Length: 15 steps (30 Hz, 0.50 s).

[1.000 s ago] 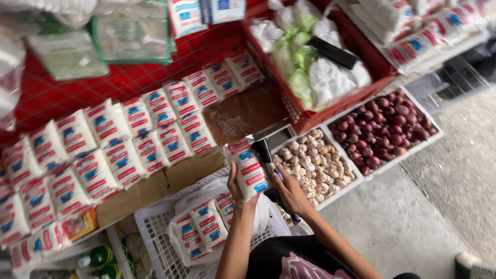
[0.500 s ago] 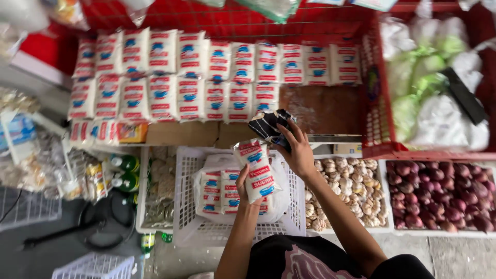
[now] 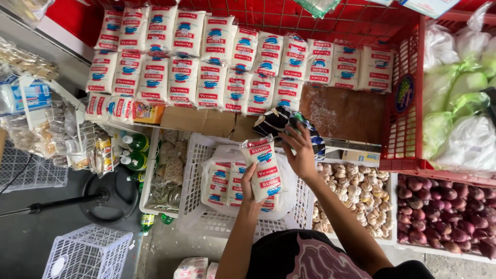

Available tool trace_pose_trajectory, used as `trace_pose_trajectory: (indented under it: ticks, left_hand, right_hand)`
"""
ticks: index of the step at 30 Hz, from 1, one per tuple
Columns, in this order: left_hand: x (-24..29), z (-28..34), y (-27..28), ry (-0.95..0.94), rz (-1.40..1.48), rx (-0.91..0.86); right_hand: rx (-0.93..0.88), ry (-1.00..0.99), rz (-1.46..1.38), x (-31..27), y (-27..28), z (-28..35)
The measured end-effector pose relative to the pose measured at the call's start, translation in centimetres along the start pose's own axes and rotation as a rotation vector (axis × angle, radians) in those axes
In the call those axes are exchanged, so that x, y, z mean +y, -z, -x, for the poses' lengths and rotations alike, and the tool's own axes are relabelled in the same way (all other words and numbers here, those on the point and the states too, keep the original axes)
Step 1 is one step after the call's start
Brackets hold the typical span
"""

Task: Scan bags of sugar and organize them into a plastic crate in a market setting.

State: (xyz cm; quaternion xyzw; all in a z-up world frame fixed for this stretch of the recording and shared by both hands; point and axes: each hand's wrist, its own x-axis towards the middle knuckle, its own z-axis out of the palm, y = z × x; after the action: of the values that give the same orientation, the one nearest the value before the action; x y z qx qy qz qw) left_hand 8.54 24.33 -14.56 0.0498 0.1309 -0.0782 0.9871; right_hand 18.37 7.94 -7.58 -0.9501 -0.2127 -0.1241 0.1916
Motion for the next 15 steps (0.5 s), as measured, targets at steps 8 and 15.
trace_pose_trajectory:
  ticks: [8, 15]
  left_hand:
    - [-2.0, 0.6, 1.8, 0.104, -0.438, 0.051]
    - [-0.6, 2.3, 5.4, 0.113, -0.514, 0.08]
  right_hand:
    - [-0.157, -0.832, -1.424, -2.6, -4.6, 9.9]
    - [-0.278, -1.168, -1.68, -5.3, -1.3, 11.9]
